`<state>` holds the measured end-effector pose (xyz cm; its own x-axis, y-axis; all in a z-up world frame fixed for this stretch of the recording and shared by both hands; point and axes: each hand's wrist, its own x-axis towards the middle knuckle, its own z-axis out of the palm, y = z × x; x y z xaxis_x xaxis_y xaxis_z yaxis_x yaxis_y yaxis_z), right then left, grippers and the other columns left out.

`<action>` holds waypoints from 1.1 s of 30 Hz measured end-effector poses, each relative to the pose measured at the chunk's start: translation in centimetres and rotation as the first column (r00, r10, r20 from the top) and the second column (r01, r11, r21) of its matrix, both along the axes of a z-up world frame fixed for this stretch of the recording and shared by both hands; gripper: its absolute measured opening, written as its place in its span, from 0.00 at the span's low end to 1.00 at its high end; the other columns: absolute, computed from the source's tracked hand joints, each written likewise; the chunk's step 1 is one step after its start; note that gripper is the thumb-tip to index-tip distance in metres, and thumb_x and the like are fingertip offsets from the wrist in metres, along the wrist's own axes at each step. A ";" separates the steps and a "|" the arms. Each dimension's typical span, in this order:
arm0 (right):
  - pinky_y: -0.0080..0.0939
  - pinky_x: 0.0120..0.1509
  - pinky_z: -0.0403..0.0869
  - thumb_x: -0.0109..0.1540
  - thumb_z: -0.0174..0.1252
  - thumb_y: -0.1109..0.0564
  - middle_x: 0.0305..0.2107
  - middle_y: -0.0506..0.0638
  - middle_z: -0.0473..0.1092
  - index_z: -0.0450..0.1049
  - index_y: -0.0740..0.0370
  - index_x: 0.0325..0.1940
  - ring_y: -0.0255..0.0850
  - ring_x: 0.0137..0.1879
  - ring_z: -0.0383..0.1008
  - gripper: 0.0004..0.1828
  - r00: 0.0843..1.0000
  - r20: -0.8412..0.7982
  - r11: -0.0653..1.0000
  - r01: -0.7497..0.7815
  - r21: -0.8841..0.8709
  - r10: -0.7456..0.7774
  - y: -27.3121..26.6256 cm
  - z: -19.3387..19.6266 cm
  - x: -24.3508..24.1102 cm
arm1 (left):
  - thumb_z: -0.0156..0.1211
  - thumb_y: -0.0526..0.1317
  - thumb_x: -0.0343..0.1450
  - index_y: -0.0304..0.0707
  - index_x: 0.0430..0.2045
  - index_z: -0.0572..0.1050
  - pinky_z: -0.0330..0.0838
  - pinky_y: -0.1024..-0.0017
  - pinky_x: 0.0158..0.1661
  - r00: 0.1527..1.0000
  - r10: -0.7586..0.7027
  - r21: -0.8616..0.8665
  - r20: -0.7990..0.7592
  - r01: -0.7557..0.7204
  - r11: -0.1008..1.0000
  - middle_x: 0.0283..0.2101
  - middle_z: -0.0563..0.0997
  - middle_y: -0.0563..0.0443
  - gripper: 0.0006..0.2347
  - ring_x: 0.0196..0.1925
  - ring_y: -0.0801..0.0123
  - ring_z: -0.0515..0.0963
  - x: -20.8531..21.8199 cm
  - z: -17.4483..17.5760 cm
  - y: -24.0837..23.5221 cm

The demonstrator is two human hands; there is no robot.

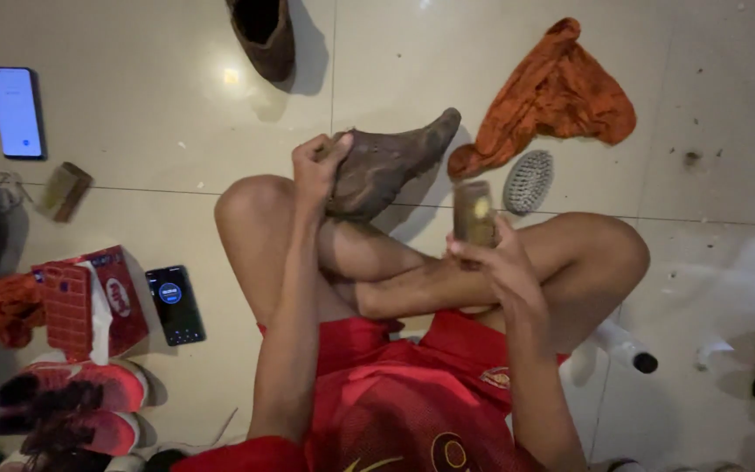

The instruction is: The person cleans a boot while sitting on the floor. They apply liquid from a bottle to a brush, scrub the sole and sides of the boot, and wipe it with a cloth.

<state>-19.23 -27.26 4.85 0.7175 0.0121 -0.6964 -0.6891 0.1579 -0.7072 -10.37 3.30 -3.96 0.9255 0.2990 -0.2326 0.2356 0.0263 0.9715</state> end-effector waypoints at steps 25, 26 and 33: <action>0.64 0.82 0.43 0.79 0.34 0.46 0.73 0.64 0.49 0.41 0.59 0.83 0.64 0.79 0.46 0.30 0.706 0.546 0.818 -0.082 -0.569 0.451 1.9 -6.1 8.1 | 0.56 0.38 0.76 0.45 0.15 0.60 0.67 0.68 0.31 0.975 -0.130 0.717 0.178 -0.038 0.696 0.16 0.58 0.53 0.16 0.20 0.62 0.67 1.6 -2.3 -4.4; 0.59 0.77 0.48 0.79 0.36 0.47 0.64 0.59 0.51 0.42 0.56 0.84 0.55 0.71 0.49 0.30 0.707 0.542 0.813 -0.081 -0.577 0.455 1.8 -6.3 8.1 | 0.56 0.37 0.75 0.45 0.15 0.60 0.68 0.67 0.30 0.968 -0.133 0.730 0.212 -0.067 0.680 0.16 0.57 0.53 0.16 0.19 0.61 0.67 1.7 -2.5 -4.4; 0.49 0.67 0.55 0.78 0.41 0.59 0.49 0.56 0.53 0.39 0.49 0.85 0.46 0.53 0.55 0.32 0.626 0.513 0.693 -0.061 -0.719 0.587 0.8 -8.3 7.8 | 0.54 0.39 0.75 0.47 0.14 0.61 0.67 0.70 0.26 0.961 -0.120 0.749 0.248 -0.112 0.653 0.14 0.58 0.54 0.16 0.16 0.63 0.66 1.9 -3.6 -4.7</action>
